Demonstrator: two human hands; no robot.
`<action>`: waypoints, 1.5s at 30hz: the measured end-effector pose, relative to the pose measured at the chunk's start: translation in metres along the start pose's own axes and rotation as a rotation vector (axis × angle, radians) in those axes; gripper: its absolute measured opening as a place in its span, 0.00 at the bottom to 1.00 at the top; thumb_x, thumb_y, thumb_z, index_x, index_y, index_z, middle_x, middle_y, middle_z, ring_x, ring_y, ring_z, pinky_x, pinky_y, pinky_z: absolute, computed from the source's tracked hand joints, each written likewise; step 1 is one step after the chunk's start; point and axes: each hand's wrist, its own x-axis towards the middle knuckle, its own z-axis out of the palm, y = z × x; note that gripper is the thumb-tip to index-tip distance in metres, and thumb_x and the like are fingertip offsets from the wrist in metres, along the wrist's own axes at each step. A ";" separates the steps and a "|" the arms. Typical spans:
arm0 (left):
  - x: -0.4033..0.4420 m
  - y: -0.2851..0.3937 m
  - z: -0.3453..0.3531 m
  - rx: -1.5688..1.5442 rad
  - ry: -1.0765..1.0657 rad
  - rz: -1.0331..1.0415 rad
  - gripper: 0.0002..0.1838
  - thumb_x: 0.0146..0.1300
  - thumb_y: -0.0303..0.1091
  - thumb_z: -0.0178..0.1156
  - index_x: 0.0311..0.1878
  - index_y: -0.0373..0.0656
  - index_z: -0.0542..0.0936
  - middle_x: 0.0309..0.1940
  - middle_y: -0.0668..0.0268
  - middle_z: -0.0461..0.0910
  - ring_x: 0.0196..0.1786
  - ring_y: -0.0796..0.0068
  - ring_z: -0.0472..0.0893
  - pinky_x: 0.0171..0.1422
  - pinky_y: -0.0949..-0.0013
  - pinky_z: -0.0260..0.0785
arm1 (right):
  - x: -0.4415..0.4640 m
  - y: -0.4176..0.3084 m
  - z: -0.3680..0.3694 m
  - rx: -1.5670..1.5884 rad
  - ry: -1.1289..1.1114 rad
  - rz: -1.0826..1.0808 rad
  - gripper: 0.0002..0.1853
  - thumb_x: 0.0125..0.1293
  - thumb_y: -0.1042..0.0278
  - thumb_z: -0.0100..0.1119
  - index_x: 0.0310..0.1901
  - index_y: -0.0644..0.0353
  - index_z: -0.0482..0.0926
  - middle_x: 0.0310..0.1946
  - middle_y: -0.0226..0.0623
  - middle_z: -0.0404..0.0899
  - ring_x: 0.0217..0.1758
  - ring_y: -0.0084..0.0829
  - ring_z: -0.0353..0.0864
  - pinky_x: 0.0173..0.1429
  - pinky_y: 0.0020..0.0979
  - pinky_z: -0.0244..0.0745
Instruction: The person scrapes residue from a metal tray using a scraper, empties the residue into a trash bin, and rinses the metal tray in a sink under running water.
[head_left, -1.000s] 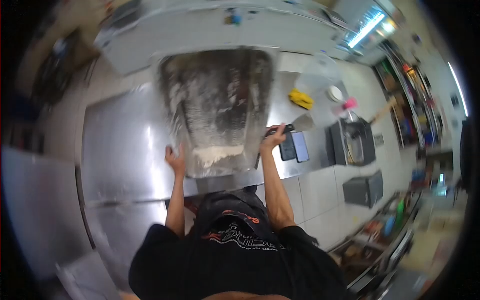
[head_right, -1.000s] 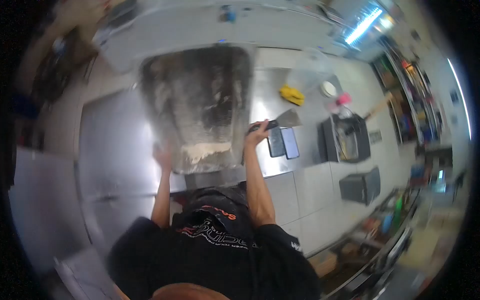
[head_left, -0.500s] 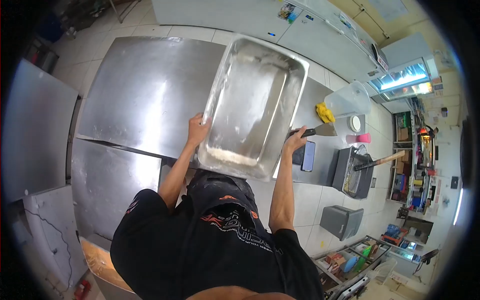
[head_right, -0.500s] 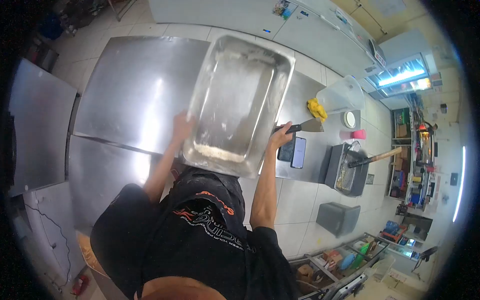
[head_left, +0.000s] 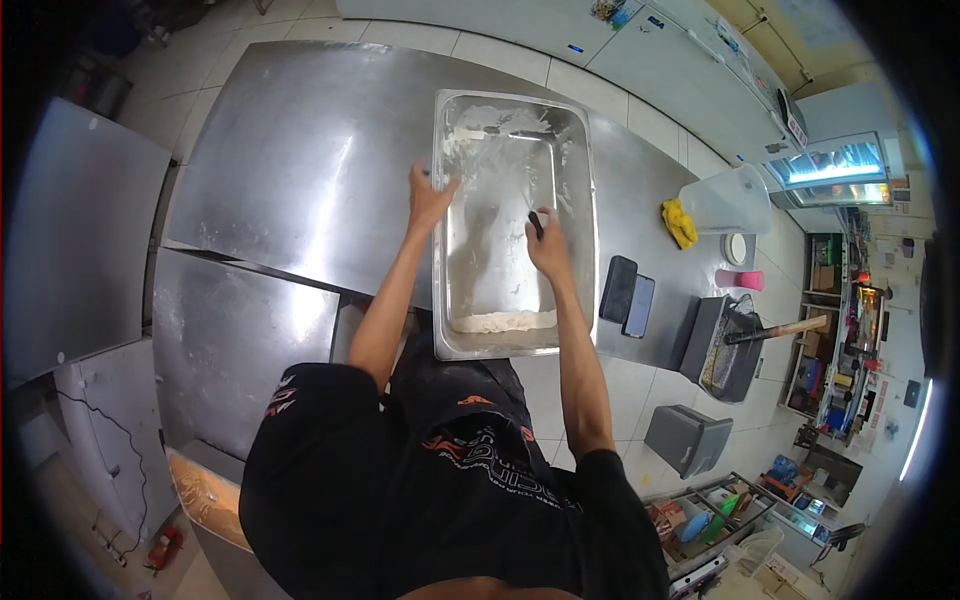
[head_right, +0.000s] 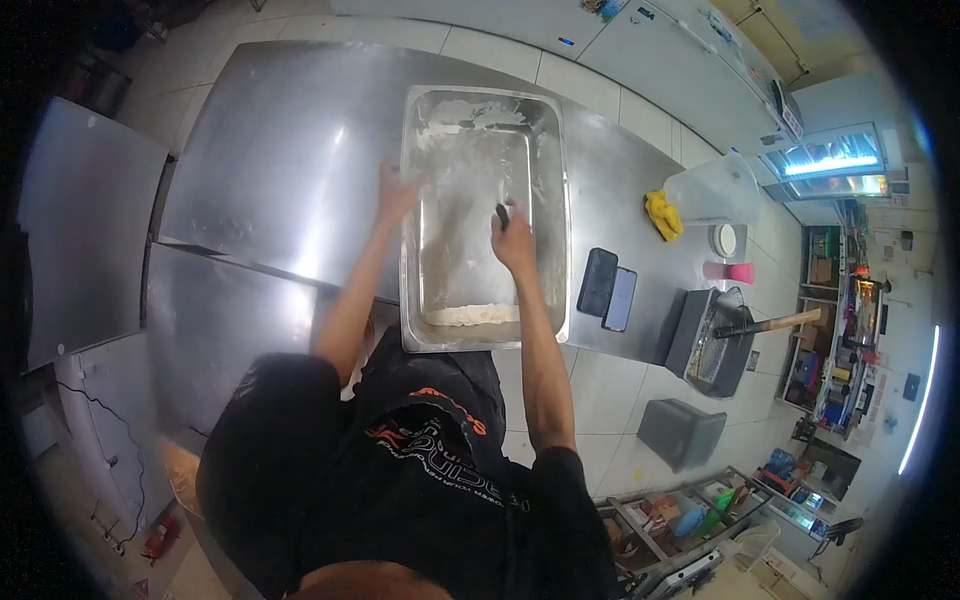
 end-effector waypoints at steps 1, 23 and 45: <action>0.013 -0.004 0.014 0.017 0.033 0.079 0.27 0.52 0.35 0.58 0.51 0.34 0.60 0.40 0.49 0.73 0.43 0.50 0.73 0.49 0.56 0.65 | 0.015 -0.003 0.010 -0.074 -0.033 0.029 0.15 0.59 0.67 0.51 0.47 0.59 0.68 0.35 0.53 0.76 0.39 0.49 0.76 0.40 0.38 0.70; -0.042 0.043 -0.032 0.186 -0.062 -0.098 0.18 0.47 0.19 0.50 0.44 0.32 0.62 0.25 0.45 0.75 0.32 0.44 0.76 0.36 0.50 0.67 | 0.123 -0.135 0.044 -0.671 0.084 -0.679 0.08 0.53 0.71 0.51 0.33 0.66 0.73 0.21 0.50 0.75 0.26 0.45 0.78 0.31 0.41 0.73; -0.090 -0.028 -0.162 0.155 0.383 -0.188 0.20 0.49 0.31 0.62 0.46 0.36 0.73 0.45 0.53 0.75 0.51 0.62 0.73 0.55 0.66 0.62 | -0.011 -0.019 0.076 -0.515 -0.677 -0.757 0.14 0.61 0.56 0.46 0.39 0.56 0.75 0.25 0.45 0.75 0.32 0.45 0.77 0.35 0.41 0.72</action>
